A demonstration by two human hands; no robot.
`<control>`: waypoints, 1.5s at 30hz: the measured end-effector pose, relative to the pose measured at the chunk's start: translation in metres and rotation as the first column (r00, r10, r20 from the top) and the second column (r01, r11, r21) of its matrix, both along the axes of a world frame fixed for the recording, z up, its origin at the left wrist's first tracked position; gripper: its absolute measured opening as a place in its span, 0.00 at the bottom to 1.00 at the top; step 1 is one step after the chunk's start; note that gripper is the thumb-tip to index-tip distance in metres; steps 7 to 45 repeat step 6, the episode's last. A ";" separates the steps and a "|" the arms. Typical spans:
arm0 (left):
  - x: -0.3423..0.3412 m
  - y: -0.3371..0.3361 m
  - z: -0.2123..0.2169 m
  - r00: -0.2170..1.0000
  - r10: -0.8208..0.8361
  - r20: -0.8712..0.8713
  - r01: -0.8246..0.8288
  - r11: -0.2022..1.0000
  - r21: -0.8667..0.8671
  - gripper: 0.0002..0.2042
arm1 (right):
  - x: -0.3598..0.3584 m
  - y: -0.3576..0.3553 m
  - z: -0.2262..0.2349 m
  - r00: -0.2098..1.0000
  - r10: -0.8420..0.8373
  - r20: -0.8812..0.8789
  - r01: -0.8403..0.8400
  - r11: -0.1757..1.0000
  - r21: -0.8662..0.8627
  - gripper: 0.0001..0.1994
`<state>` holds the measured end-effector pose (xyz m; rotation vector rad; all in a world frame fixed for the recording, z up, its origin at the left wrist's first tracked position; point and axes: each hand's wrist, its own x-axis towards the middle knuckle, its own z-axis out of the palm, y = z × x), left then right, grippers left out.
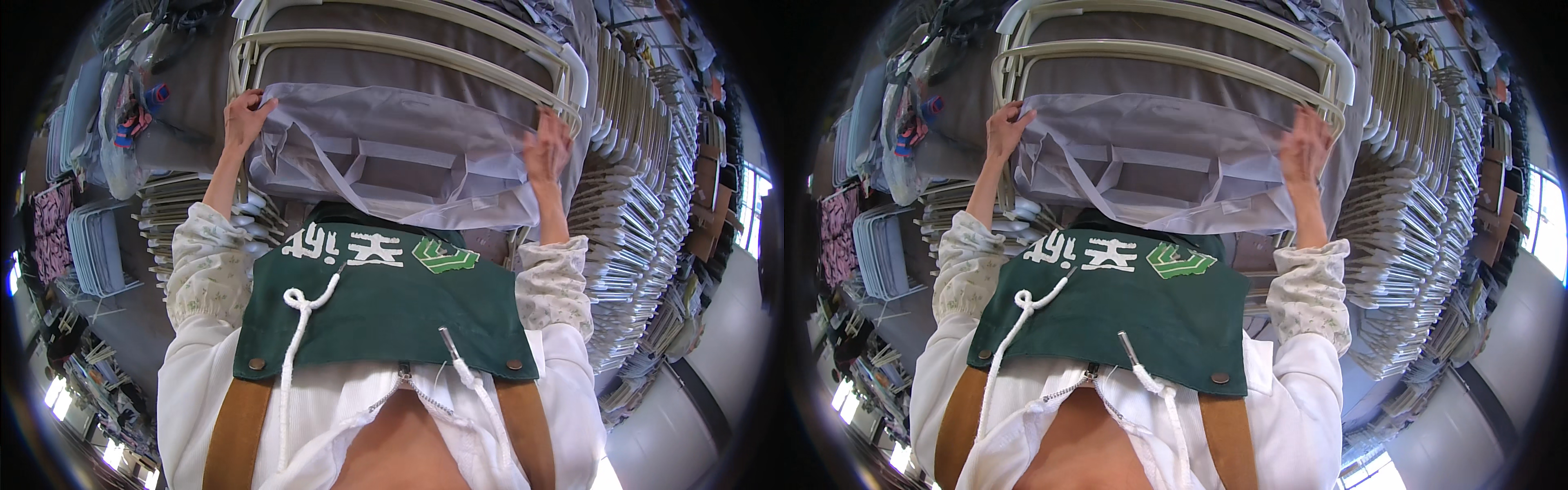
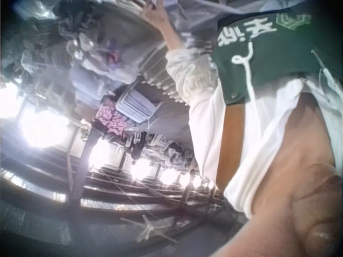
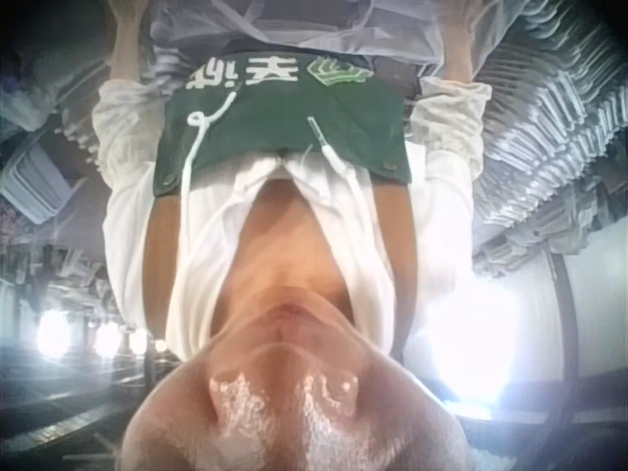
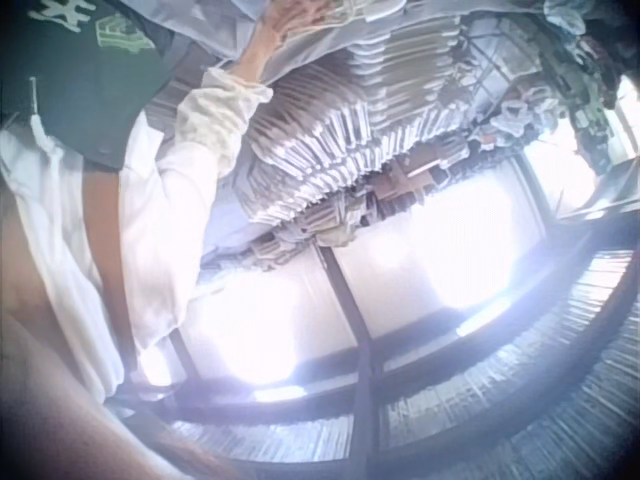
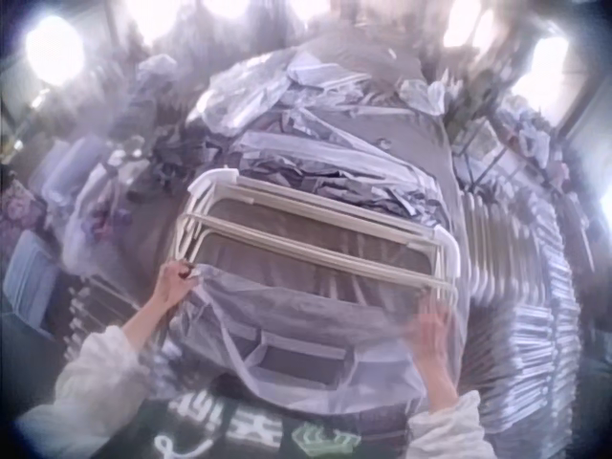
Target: The person wraps a light gray plastic sheet around a white metal chair frame, tucks the edges, and stacks the wrapped chair with others. The process repeats with additional chairs from a nearby stack.
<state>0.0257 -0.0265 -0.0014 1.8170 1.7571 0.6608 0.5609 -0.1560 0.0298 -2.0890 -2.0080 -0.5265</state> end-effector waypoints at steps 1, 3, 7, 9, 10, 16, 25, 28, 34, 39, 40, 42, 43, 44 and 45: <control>-0.002 -0.003 -0.001 0.999 0.015 0.030 -0.015 1.000 0.002 0.17 | -0.027 0.015 0.010 0.980 0.117 -0.164 -0.130 0.989 -0.071 0.24; 0.002 -0.002 -0.007 0.996 0.037 0.081 -0.037 0.999 0.002 0.16 | -0.077 0.036 0.001 0.835 0.233 -0.499 -0.348 0.926 -0.150 0.26; -0.003 -0.003 -0.009 0.992 0.093 0.081 -0.093 0.996 -0.003 0.16 | -0.132 0.074 0.007 0.732 -0.092 -0.675 -0.470 0.649 -0.598 0.27; -0.003 -0.003 -0.009 0.992 0.093 0.081 -0.093 0.996 -0.003 0.16 | -0.132 0.074 0.007 0.732 -0.092 -0.675 -0.470 0.649 -0.598 0.27; -0.003 -0.003 -0.009 0.992 0.093 0.081 -0.093 0.996 -0.003 0.16 | -0.132 0.074 0.007 0.732 -0.092 -0.675 -0.470 0.649 -0.598 0.27; -0.003 -0.003 -0.009 0.992 0.093 0.081 -0.093 0.996 -0.003 0.16 | -0.132 0.074 0.007 0.732 -0.092 -0.675 -0.470 0.649 -0.598 0.27; -0.003 -0.003 -0.009 0.992 0.093 0.081 -0.093 0.996 -0.003 0.16 | -0.132 0.074 0.007 0.732 -0.092 -0.675 -0.470 0.649 -0.598 0.27; -0.003 -0.003 -0.009 0.992 0.093 0.081 -0.093 0.996 -0.003 0.16 | -0.132 0.074 0.007 0.732 -0.092 -0.675 -0.470 0.649 -0.598 0.27; -0.003 -0.003 -0.009 0.992 0.093 0.081 -0.093 0.996 -0.003 0.16 | -0.132 0.074 0.007 0.732 -0.092 -0.675 -0.470 0.649 -0.598 0.27; -0.003 -0.003 -0.009 0.992 0.093 0.081 -0.093 0.996 -0.003 0.16 | -0.132 0.074 0.007 0.732 -0.092 -0.675 -0.470 0.649 -0.598 0.27; -0.003 -0.003 -0.009 0.992 0.093 0.081 -0.093 0.996 -0.003 0.16 | -0.132 0.074 0.007 0.732 -0.092 -0.675 -0.470 0.649 -0.598 0.27; -0.003 -0.003 -0.009 0.992 0.093 0.081 -0.093 0.996 -0.003 0.16 | -0.132 0.074 0.007 0.732 -0.092 -0.675 -0.470 0.649 -0.598 0.27; -0.003 -0.003 -0.009 0.992 0.093 0.081 -0.093 0.996 -0.003 0.16 | -0.132 0.074 0.007 0.732 -0.092 -0.675 -0.470 0.649 -0.598 0.27; -0.003 -0.003 -0.009 0.992 0.093 0.081 -0.093 0.996 -0.003 0.16 | -0.132 0.074 0.007 0.732 -0.092 -0.675 -0.470 0.649 -0.598 0.27; -0.003 -0.003 -0.009 0.992 0.093 0.081 -0.093 0.996 -0.003 0.16 | -0.132 0.074 0.007 0.732 -0.092 -0.675 -0.470 0.649 -0.598 0.27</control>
